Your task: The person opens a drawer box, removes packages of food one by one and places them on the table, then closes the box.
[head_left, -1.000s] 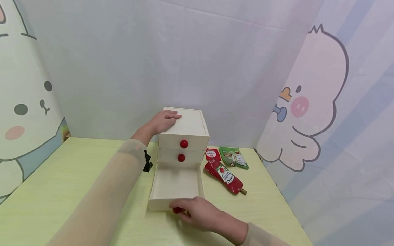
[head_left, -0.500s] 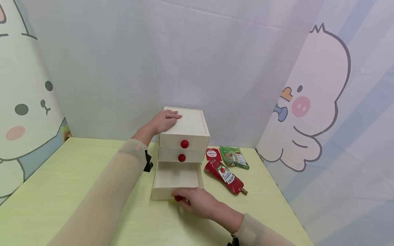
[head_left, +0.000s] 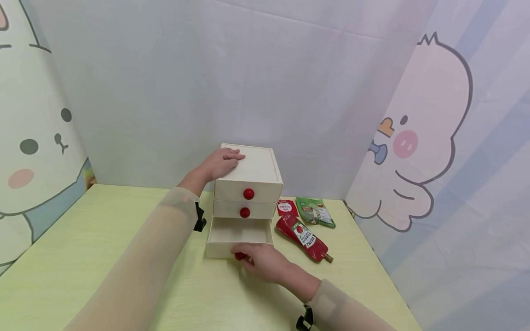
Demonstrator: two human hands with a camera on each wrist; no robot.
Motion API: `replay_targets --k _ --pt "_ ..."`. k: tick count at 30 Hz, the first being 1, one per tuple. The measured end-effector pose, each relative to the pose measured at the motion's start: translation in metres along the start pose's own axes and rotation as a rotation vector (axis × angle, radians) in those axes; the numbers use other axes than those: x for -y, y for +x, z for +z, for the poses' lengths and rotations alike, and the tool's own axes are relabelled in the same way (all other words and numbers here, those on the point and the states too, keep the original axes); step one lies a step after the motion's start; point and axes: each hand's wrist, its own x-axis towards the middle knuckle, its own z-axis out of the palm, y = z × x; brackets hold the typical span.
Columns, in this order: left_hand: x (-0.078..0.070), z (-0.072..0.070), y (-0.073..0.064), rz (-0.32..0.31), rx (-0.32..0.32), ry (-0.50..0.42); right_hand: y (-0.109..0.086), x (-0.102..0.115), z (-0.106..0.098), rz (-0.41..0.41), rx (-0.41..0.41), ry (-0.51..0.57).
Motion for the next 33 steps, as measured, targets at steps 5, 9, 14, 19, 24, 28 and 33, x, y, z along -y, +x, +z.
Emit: replay_targets --k 5,9,14,19,24,28,33 --pt "0.000 -0.001 -0.001 0.001 -0.003 -0.002 0.006 -0.005 0.001 -0.018 -0.040 -0.025" --pt "0.000 0.000 -0.001 0.002 -0.005 -0.004 0.011 -0.009 0.001 -0.002 -0.052 -0.033" --pt "0.001 0.001 0.000 -0.007 -0.007 -0.007 0.018 -0.015 0.000 0.040 -0.048 0.003" --pt "0.001 0.000 -0.001 -0.017 -0.004 -0.011 0.025 -0.020 -0.001 0.057 -0.072 -0.006" --pt "0.002 0.000 0.000 -0.006 -0.008 -0.012 0.032 -0.025 0.000 0.072 -0.089 -0.011" --pt "0.001 0.000 0.000 0.001 -0.008 -0.008 0.036 -0.027 0.000 0.086 -0.098 -0.017" --pt "0.001 0.000 0.000 0.007 -0.009 -0.008 0.041 -0.029 0.001 0.073 -0.130 -0.042"
